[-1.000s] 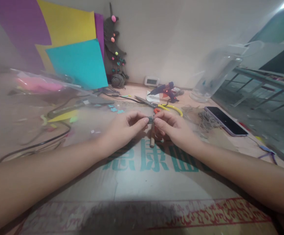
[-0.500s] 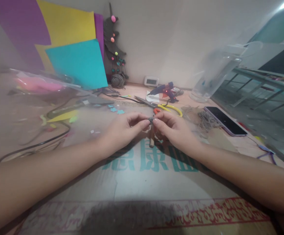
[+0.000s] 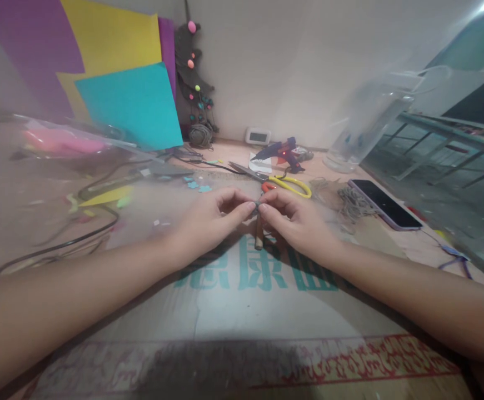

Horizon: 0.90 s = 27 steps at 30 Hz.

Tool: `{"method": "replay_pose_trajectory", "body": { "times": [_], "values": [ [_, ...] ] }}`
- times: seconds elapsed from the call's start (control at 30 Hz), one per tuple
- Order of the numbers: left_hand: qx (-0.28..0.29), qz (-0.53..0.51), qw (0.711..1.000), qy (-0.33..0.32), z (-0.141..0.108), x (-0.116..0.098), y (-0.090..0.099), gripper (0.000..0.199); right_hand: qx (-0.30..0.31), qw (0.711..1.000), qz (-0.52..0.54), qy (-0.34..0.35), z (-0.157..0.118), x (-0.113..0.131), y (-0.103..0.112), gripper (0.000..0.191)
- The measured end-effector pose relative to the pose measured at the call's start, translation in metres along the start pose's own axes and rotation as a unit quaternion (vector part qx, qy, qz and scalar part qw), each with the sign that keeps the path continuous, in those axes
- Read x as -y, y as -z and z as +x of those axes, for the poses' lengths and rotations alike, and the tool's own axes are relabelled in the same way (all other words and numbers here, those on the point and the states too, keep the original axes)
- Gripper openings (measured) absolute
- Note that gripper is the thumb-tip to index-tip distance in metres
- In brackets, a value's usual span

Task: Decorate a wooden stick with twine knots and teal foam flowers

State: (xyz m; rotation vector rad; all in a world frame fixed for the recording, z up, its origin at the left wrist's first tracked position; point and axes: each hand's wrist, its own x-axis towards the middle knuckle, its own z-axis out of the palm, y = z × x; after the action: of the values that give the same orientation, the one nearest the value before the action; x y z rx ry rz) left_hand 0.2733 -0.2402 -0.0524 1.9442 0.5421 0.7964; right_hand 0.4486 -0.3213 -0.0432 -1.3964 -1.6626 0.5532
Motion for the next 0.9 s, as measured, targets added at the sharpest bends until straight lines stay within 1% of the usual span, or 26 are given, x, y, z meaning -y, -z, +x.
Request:
{"method": "replay_pose_trajectory", "body": {
  "times": [0.13,0.27,0.43,0.6,0.73,0.9],
  "values": [
    [0.004,0.02,1.0,-0.003,-0.0004,-0.001,0.0017,0.022,0.001,1.0,0.001,-0.004,-0.0005,-0.0007,-0.0006,0.013],
    [-0.003,0.037,0.999,-0.002,0.0004,-0.0004,0.0009,0.029,-0.01,1.0,-0.008,-0.003,-0.0017,-0.0014,-0.0004,0.011],
    [0.007,-0.042,0.999,0.025,0.0005,0.0001,-0.0017,0.028,-0.008,1.0,-0.016,-0.003,-0.0018,-0.0005,-0.0005,0.011],
    [0.006,0.006,1.0,0.03,-0.0007,-0.0037,-0.0008,0.021,0.009,0.999,-0.048,0.005,-0.0025,-0.0001,-0.001,0.012],
    [0.013,0.022,0.999,0.029,-0.0011,-0.0043,0.0007,0.024,0.022,0.998,-0.055,0.01,-0.0038,-0.0006,-0.0011,0.013],
    [0.021,0.007,0.999,0.039,-0.0002,-0.0029,0.0002,0.03,0.033,0.998,-0.045,0.01,-0.0038,-0.0011,-0.0006,0.015]
  ]
}}
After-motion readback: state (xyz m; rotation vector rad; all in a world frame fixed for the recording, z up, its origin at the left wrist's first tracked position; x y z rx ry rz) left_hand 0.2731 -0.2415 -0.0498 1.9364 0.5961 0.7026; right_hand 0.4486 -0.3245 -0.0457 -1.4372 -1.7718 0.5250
